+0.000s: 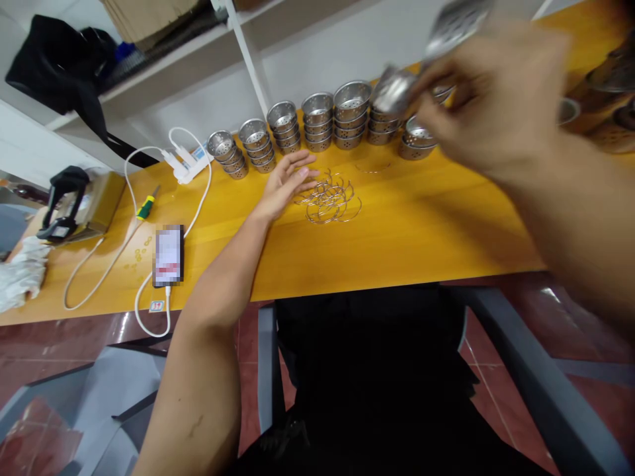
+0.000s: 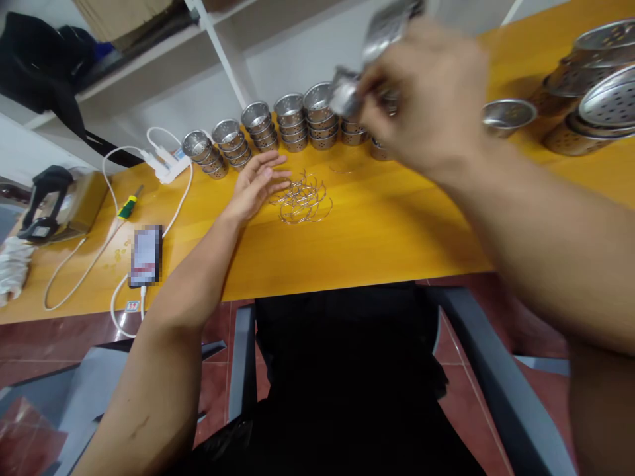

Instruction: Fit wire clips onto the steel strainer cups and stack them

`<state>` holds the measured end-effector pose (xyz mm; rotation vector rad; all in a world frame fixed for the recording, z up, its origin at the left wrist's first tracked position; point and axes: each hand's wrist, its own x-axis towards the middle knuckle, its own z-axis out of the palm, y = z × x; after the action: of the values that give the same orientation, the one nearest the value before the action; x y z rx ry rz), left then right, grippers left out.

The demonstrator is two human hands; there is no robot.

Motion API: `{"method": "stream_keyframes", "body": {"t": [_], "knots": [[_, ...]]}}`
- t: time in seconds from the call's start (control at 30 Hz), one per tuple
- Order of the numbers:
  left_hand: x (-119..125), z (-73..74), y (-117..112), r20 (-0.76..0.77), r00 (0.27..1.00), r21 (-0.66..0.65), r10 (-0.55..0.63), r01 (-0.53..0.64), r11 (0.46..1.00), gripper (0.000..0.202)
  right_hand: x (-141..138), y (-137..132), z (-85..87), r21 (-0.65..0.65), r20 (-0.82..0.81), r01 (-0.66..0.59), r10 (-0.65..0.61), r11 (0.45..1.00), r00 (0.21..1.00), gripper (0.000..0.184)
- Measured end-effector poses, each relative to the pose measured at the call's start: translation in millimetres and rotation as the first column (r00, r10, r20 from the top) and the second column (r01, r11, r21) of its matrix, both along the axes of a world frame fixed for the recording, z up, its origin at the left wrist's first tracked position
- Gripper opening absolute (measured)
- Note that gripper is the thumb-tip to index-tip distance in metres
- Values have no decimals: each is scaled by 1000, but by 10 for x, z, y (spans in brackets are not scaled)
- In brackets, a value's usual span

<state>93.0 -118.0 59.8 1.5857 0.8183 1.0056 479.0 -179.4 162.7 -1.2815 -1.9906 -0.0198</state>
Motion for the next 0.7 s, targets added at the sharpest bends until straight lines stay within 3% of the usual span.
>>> {"method": "stream_keyframes", "body": {"t": [0.1,0.2,0.3,0.43,0.57,0.7], "knots": [[36,37,-61,23,1000,-16,-8,8,1000,90,-649,71,-164,134,22,-225,224,965,974,10],[58,25,-86,78,996,-34,36,-33,999,83,-1124,159,-447,63,-11,-360,361,931,932,8],[55,-10,-47,86,993,-28,83,-81,996,81,-1403,197,-704,2,-137,-463,459,886,878,10],[49,-25,7,66,995,36,80,-82,996,84,-1463,192,-880,-46,-266,-529,500,848,824,36],[58,-29,0,21,999,-11,38,-38,999,84,-1420,245,-1005,-66,-428,-562,486,824,762,63],[36,-49,23,11,997,-1,82,-82,997,89,-1405,334,-1080,-52,-500,-593,493,803,712,77]]}}
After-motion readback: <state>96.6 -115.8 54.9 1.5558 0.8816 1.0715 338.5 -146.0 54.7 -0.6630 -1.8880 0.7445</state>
